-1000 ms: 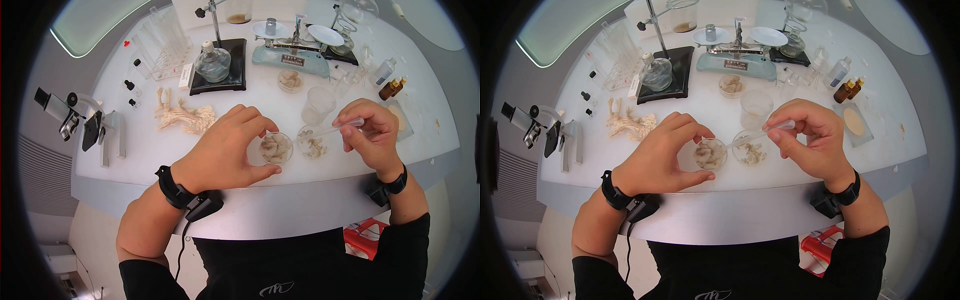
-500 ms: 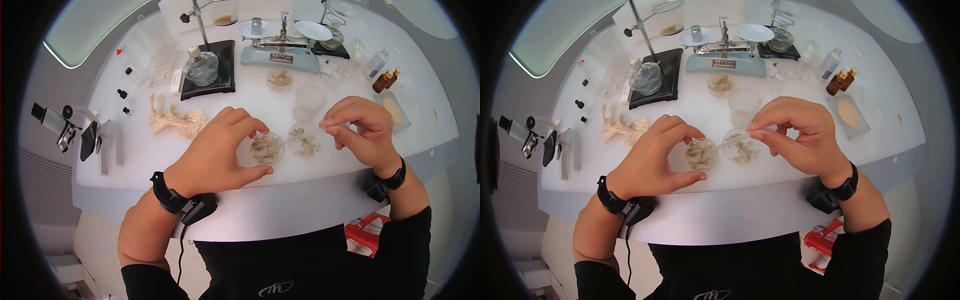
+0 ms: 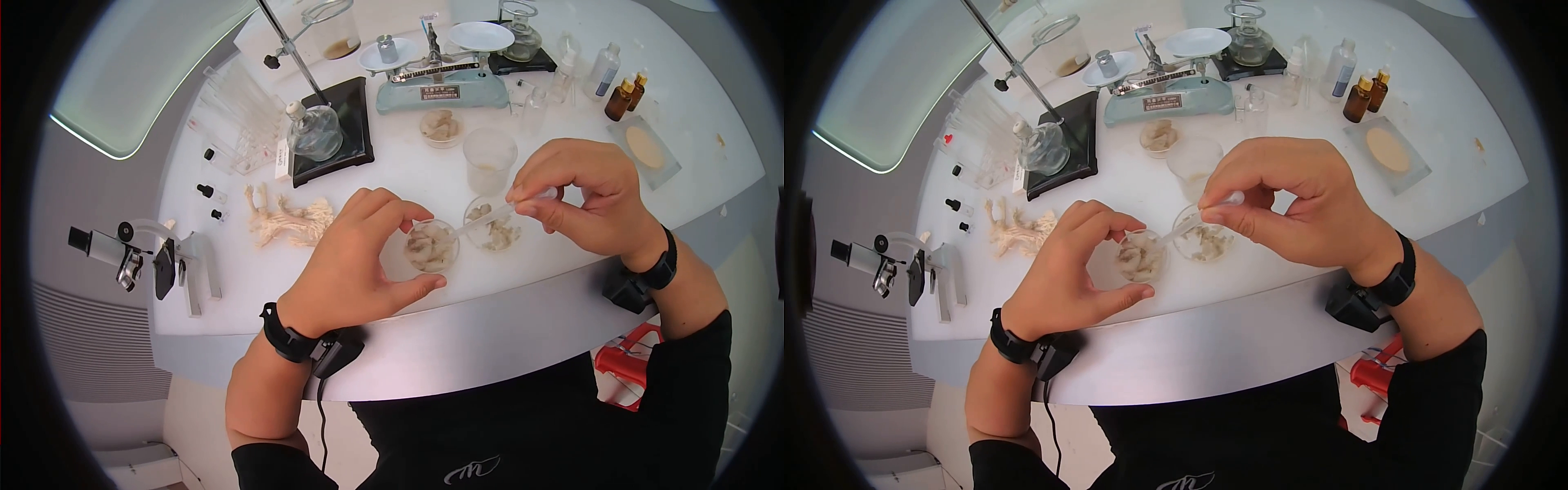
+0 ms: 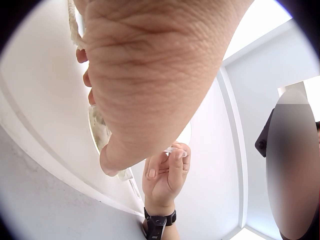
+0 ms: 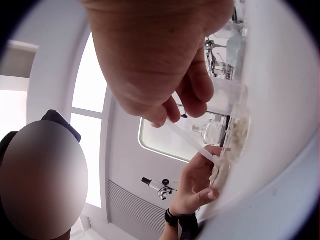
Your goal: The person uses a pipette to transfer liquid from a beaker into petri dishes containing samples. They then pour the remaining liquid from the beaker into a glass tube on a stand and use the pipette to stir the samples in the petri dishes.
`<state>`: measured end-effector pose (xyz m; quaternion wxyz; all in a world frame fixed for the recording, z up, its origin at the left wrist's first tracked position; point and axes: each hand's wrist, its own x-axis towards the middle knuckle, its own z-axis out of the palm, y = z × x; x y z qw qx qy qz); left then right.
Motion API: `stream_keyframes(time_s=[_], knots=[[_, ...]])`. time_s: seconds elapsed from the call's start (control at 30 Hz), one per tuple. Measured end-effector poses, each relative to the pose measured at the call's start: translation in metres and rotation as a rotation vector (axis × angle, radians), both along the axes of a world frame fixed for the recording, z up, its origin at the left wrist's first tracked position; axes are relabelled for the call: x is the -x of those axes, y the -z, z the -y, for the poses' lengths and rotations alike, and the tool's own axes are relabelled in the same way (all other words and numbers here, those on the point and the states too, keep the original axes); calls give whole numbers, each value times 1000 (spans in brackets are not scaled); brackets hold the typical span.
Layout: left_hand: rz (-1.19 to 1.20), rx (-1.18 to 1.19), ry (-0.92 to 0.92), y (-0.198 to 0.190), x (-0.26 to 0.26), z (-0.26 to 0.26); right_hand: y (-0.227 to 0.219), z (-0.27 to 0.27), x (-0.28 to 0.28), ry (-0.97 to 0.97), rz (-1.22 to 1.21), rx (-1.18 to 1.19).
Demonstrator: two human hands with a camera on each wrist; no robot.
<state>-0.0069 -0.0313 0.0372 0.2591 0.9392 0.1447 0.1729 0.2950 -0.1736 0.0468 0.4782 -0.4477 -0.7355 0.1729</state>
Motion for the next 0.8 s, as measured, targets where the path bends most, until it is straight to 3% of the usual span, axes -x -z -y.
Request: stream_keyframes(time_s=[0.8], knots=[[2,-14,8,-1,1,0,8,-3,-3,13,-10,-21]])
